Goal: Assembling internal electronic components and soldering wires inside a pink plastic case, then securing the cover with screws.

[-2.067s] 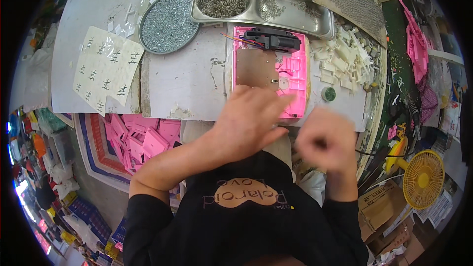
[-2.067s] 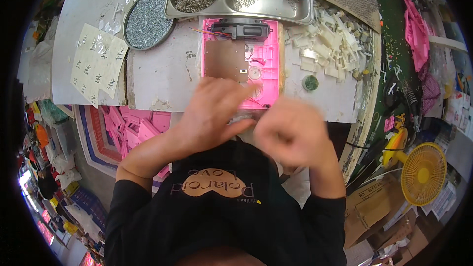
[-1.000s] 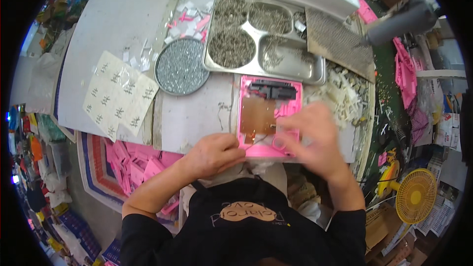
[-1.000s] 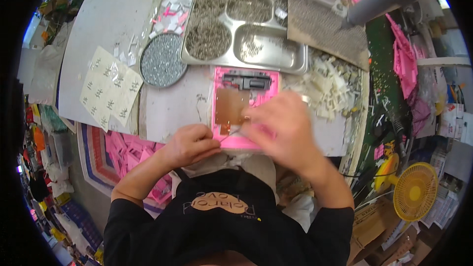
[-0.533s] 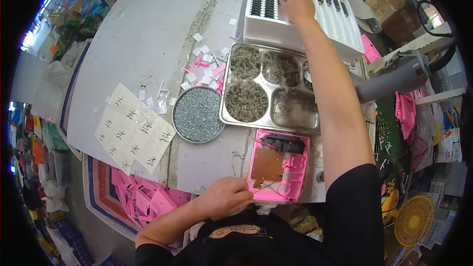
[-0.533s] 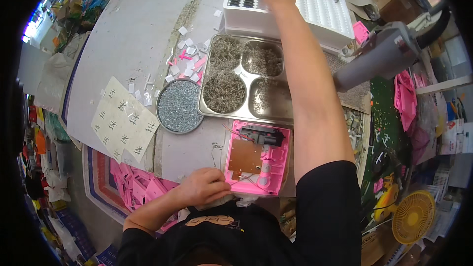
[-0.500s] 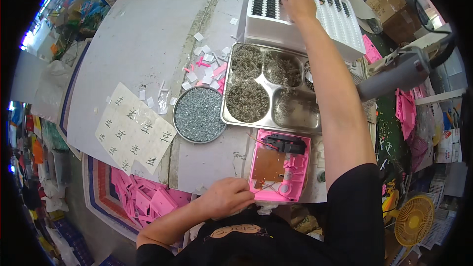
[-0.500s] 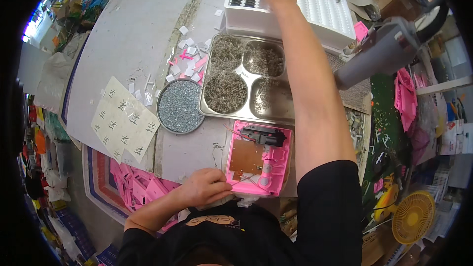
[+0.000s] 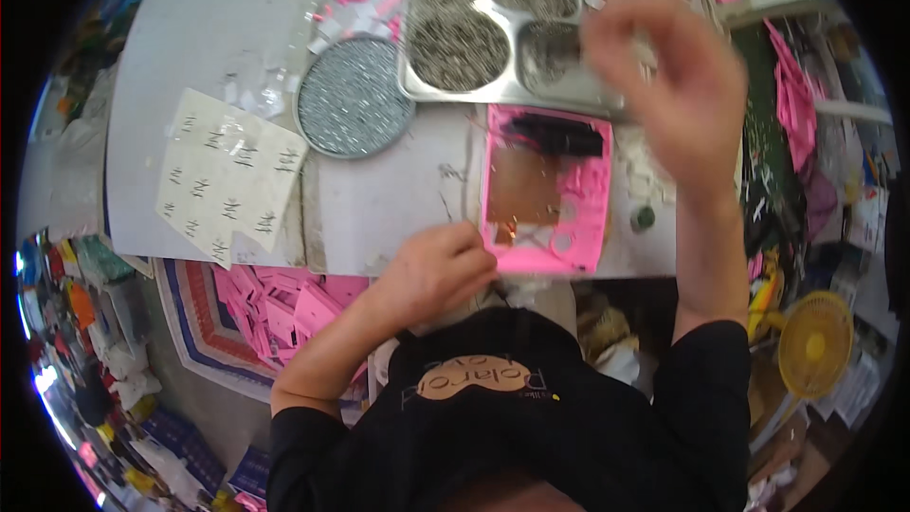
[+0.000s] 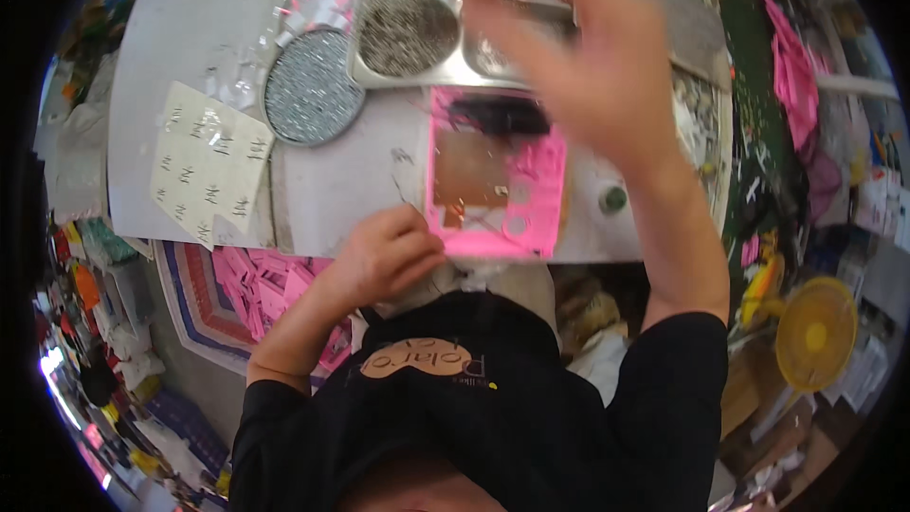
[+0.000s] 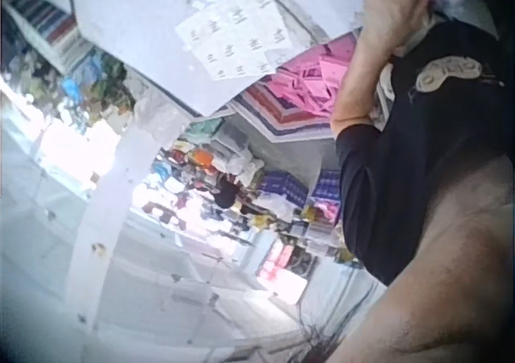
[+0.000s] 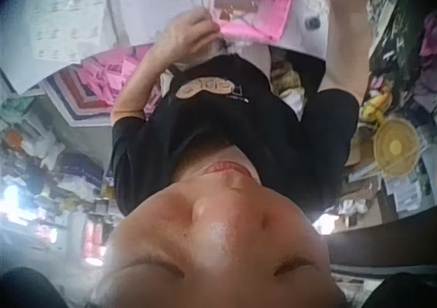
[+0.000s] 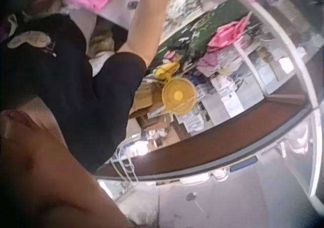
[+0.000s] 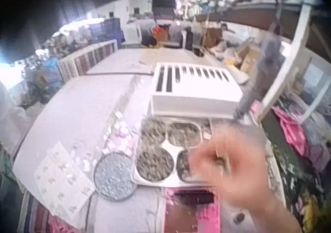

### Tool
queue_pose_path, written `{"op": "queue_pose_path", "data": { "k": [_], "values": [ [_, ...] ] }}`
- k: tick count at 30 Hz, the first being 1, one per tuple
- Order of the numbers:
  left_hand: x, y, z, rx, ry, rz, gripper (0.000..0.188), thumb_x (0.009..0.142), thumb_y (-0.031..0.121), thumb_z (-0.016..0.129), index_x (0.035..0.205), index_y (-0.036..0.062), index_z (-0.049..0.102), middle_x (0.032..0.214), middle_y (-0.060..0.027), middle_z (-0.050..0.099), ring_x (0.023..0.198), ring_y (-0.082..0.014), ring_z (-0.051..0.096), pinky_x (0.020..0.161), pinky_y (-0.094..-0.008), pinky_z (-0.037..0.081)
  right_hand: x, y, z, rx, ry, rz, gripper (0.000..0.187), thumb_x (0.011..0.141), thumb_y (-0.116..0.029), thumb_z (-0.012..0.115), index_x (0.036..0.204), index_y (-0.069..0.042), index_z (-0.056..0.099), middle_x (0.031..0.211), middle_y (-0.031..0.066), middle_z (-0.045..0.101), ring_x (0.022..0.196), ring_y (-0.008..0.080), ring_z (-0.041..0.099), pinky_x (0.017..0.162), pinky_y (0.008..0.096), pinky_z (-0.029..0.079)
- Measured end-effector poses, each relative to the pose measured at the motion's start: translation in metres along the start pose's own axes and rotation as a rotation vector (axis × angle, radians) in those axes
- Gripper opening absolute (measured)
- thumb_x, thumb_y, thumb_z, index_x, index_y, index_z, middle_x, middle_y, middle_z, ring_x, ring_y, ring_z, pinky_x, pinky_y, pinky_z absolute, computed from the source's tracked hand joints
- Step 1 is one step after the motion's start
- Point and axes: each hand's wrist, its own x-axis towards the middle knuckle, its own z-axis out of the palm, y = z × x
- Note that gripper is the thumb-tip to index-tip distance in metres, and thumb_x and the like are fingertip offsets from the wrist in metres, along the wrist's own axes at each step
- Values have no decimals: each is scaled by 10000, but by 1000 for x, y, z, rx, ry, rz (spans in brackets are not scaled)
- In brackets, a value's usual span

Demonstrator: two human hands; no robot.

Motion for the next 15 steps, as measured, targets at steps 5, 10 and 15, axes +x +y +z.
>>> {"op": "queue_pose_path", "data": {
  "k": [5, 10, 15],
  "values": [
    [-1, 4, -1, 15, 41, -27, 167, 784, 82, 809, 896, 63, 688, 847, -77, 576, 715, -269, 619, 611, -374, 508, -143, -5, -17, -222, -303, 353, 171, 793, -17, 743, 952, -79, 730, 937, 39, 713, 923, 232, 583, 815, 339, 470],
    [-1, 6, 2, 36, 43, -37, 177, 774, 42, 816, 901, 57, 694, 844, -82, 575, 717, -262, 618, 611, -362, 505, -163, 3, -12, -467, -298, 14, 211, 703, -60, 801, 897, -94, 724, 950, 32, 700, 919, 297, 572, 810, 375, 478],
    [-3, 6, 2, 57, 38, -49, 169, 787, 76, 801, 907, 64, 683, 857, -79, 574, 728, -270, 619, 620, -372, 514, -161, 3, -8, -463, -321, -15, 200, 679, -96, 829, 848, -106, 723, 956, -1, 708, 951, 282, 564, 831, 381, 470]
  ]
}}
